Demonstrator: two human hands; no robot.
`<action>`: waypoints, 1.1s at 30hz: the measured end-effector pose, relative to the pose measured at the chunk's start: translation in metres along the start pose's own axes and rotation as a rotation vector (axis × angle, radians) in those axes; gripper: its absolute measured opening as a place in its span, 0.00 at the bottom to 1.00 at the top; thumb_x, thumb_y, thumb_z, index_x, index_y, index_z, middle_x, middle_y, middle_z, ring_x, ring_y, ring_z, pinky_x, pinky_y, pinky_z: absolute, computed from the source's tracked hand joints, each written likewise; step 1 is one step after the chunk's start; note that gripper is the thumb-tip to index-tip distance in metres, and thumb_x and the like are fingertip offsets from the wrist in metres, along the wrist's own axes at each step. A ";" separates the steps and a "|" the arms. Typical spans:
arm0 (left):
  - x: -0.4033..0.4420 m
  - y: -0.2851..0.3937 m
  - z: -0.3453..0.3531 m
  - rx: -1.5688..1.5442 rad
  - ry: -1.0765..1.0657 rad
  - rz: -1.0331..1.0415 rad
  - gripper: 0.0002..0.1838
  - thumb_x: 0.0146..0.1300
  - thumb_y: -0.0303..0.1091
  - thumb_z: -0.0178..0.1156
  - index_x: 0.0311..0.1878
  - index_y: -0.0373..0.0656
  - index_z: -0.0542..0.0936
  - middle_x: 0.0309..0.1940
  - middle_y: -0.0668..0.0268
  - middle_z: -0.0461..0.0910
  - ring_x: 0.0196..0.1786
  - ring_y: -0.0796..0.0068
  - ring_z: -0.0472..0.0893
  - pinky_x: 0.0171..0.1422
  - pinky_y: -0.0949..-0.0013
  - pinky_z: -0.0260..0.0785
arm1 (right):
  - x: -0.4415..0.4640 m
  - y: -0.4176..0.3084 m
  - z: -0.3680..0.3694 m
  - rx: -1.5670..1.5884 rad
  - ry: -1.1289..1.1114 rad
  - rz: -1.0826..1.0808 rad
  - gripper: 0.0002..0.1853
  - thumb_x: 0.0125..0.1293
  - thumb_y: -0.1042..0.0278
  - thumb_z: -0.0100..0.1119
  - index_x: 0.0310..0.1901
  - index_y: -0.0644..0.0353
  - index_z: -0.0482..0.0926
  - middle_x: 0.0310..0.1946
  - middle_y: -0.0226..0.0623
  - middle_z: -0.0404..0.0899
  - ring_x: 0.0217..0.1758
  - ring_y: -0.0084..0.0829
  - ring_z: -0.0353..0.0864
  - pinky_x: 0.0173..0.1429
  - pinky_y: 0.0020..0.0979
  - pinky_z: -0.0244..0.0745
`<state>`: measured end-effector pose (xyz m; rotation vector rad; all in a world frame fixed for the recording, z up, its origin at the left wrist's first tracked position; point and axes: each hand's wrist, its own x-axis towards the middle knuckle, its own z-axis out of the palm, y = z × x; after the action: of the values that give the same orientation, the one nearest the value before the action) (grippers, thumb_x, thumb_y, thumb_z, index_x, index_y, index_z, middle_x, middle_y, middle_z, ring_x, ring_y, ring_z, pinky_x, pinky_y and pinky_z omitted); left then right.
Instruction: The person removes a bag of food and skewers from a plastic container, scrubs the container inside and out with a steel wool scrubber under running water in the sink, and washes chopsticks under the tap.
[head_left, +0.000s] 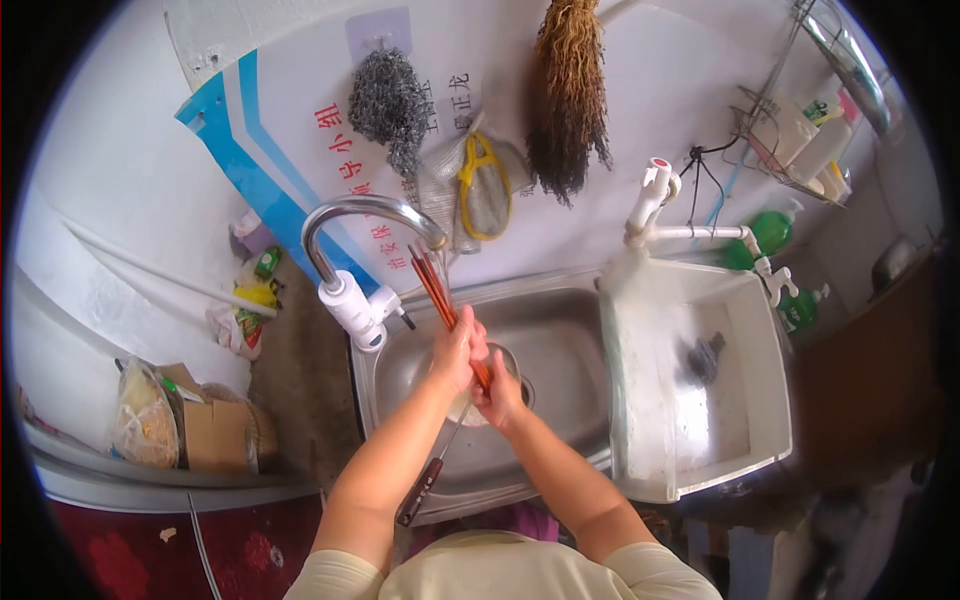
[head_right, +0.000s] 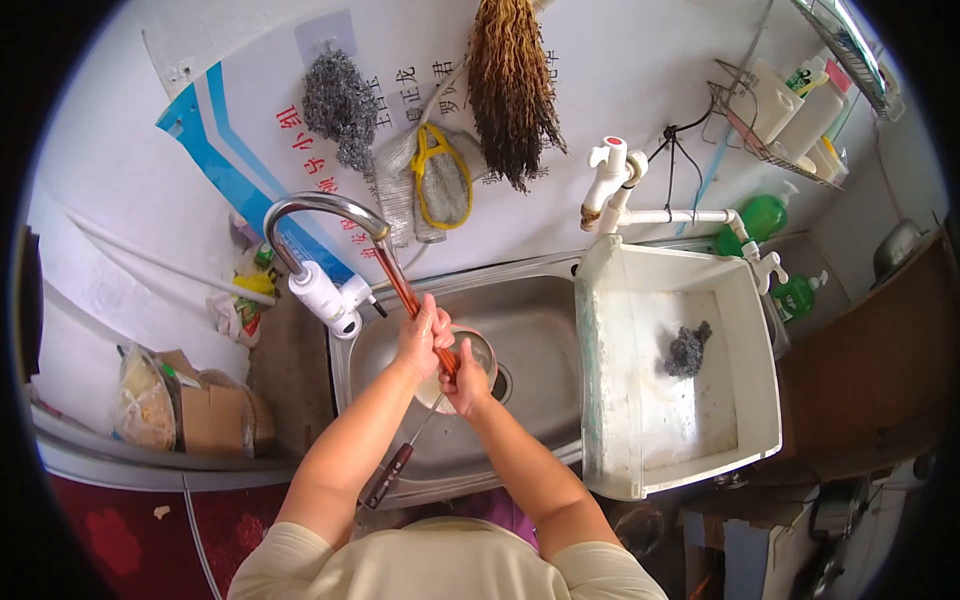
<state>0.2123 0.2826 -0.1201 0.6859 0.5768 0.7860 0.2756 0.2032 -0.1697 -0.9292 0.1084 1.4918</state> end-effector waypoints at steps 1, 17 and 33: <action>-0.001 -0.005 -0.001 0.057 0.019 0.053 0.24 0.60 0.53 0.57 0.18 0.44 0.69 0.18 0.69 0.67 0.20 0.79 0.63 0.29 0.73 0.57 | -0.002 -0.005 0.011 -0.046 -0.026 -0.069 0.27 0.67 0.37 0.36 0.30 0.54 0.73 0.18 0.27 0.66 0.16 0.19 0.61 0.15 0.21 0.49; 0.030 0.064 0.009 0.031 0.022 0.171 0.22 0.66 0.52 0.47 0.24 0.44 0.69 0.11 0.74 0.57 0.12 0.82 0.53 0.17 0.76 0.44 | 0.036 0.004 -0.035 -0.556 0.246 -0.197 0.25 0.65 0.45 0.46 0.19 0.56 0.72 0.11 0.28 0.62 0.12 0.21 0.57 0.16 0.25 0.49; 0.014 -0.004 -0.006 0.243 -0.002 0.302 0.38 0.63 0.62 0.44 0.67 0.43 0.58 0.70 0.64 0.48 0.71 0.71 0.46 0.73 0.65 0.35 | 0.042 0.000 0.046 -0.855 -0.168 -0.713 0.34 0.70 0.41 0.27 0.64 0.64 0.57 0.61 0.41 0.60 0.64 0.33 0.58 0.66 0.30 0.52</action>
<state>0.2183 0.2937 -0.1298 1.0136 0.5792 1.0050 0.2596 0.2633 -0.1640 -1.3133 -0.9578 0.9019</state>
